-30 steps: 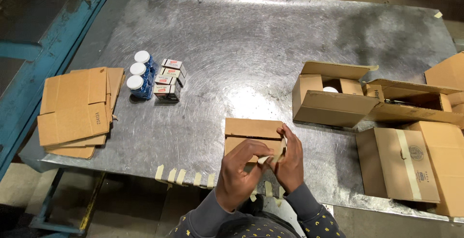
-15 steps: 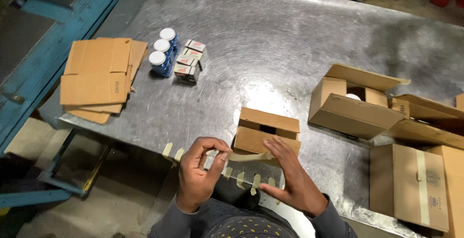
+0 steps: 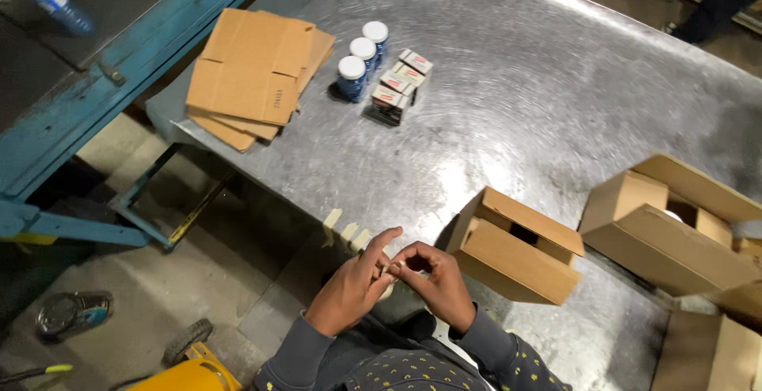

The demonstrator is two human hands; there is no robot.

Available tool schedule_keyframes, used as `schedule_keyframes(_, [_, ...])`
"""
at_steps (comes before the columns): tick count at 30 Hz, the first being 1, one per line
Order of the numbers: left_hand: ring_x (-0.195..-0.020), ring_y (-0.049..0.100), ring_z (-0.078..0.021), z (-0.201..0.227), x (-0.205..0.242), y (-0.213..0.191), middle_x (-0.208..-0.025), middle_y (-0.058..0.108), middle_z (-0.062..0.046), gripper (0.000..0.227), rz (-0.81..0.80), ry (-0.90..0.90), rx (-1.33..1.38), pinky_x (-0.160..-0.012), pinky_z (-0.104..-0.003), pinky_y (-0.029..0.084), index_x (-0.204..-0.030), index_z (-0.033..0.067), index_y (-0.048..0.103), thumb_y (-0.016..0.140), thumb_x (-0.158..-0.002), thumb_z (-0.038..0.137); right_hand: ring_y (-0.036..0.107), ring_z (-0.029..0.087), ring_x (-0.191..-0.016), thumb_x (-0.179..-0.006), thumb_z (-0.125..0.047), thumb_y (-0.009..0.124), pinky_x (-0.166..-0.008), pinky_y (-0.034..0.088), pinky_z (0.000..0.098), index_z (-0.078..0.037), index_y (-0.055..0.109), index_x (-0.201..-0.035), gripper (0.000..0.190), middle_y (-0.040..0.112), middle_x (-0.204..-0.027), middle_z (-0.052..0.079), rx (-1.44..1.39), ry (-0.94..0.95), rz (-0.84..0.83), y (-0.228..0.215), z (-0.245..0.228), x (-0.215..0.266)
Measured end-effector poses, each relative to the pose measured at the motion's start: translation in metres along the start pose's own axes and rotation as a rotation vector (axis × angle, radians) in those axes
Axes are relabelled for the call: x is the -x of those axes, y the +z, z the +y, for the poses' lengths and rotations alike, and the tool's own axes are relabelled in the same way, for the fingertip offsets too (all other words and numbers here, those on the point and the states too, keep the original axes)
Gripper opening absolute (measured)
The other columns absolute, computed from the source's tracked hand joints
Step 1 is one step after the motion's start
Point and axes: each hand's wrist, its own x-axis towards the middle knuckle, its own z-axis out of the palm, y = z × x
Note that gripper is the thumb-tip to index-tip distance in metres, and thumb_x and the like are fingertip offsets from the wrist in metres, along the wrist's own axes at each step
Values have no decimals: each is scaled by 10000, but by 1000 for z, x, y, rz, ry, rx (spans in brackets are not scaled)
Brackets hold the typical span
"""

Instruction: The person packs various items including white bottles and small boxes into cardboard boxes on a metal table, securing them with tape.

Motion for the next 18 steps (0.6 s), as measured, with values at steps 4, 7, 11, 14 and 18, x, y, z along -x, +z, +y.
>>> schedule_keyframes(4, [-967, 749, -291, -70, 0, -13, -1074, 761, -90, 717, 122, -60, 4, -904, -402, 580, -1815, 234, 411, 678, -1152, 183, 772, 149, -892, -1135, -255, 795, -853, 663, 365, -140, 818, -1145, 119, 838, -1050, 23, 40, 11, -100, 33, 44, -36])
schedule_keyframes(7, [-840, 788, -238, -149, -3, -15, -1045, 723, -69, 405, 196, -104, 84, -757, -422, 564, -1563, 165, 652, 661, -1189, 320, 722, 187, -826, -1156, -339, 749, -820, 666, 482, -195, 795, -1226, 167, 788, -1044, 9, 78, 27, -152, 62, 77, -71])
schedule_keyframes(11, [-926, 852, -432, -228, -9, -23, -907, 817, -196, 252, 317, -219, 91, -769, -508, 667, -1253, 78, 769, 795, -1158, 310, 775, 289, -848, -1071, -183, 878, -781, 618, 438, -70, 860, -1062, 114, 834, -858, 163, 232, 170, -93, 104, 108, -121])
schedule_keyframes(14, [-941, 869, -399, -273, -17, -38, -953, 849, -165, 237, 377, -301, 125, -775, -503, 677, -1147, 110, 800, 808, -1142, 347, 847, 428, -968, -1074, -154, 852, -875, 680, 521, -52, 843, -1099, 106, 857, -939, 219, 374, 126, -126, 133, 115, -152])
schedule_keyframes(18, [-1075, 843, -439, -343, -40, -44, -1034, 854, -171, 204, 398, -352, 17, -865, -533, 705, -1094, 126, 809, 813, -1124, 328, 829, 510, -1101, -1092, -132, 822, -986, 690, 650, -23, 812, -1133, 116, 854, -1016, 256, 525, 141, -142, 161, 166, -189])
